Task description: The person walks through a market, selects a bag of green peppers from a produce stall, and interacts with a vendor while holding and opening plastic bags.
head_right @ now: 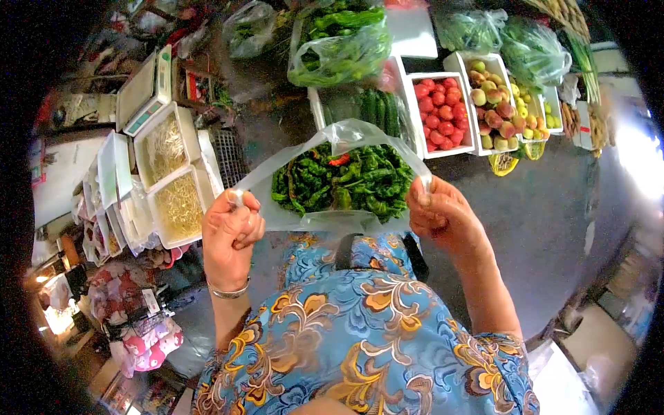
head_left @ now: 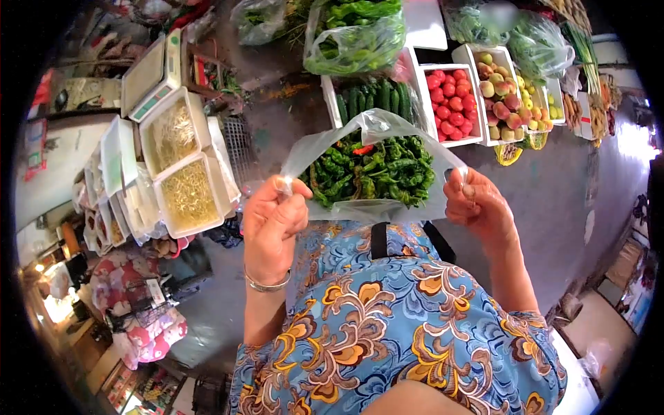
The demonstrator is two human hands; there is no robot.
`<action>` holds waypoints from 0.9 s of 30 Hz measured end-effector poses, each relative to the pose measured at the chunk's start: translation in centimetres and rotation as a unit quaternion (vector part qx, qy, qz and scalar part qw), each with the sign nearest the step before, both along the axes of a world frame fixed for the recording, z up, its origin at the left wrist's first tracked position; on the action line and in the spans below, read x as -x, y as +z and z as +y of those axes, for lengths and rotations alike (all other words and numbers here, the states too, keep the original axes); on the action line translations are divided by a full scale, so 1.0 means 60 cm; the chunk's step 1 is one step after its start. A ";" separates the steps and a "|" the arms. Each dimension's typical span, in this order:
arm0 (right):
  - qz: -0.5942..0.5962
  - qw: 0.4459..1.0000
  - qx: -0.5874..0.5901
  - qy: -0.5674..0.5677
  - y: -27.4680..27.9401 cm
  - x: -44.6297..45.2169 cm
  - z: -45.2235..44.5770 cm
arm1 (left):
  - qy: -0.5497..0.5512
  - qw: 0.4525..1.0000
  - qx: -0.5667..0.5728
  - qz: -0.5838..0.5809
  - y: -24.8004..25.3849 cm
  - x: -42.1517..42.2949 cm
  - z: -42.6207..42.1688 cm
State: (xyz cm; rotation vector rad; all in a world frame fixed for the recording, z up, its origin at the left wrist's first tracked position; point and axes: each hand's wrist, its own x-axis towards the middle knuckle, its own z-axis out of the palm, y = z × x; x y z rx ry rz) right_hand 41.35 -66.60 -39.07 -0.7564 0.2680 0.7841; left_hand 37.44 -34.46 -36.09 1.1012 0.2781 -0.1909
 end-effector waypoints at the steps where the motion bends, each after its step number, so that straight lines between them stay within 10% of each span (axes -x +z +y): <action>1: 0.005 1.000 0.029 -0.002 0.006 0.001 0.024 | -0.009 1.000 -0.010 0.019 -0.003 0.003 0.024; 27: 0.098 0.988 0.062 0.101 0.058 -0.174 0.345 | 0.039 0.990 -0.127 0.052 0.008 -0.170 0.328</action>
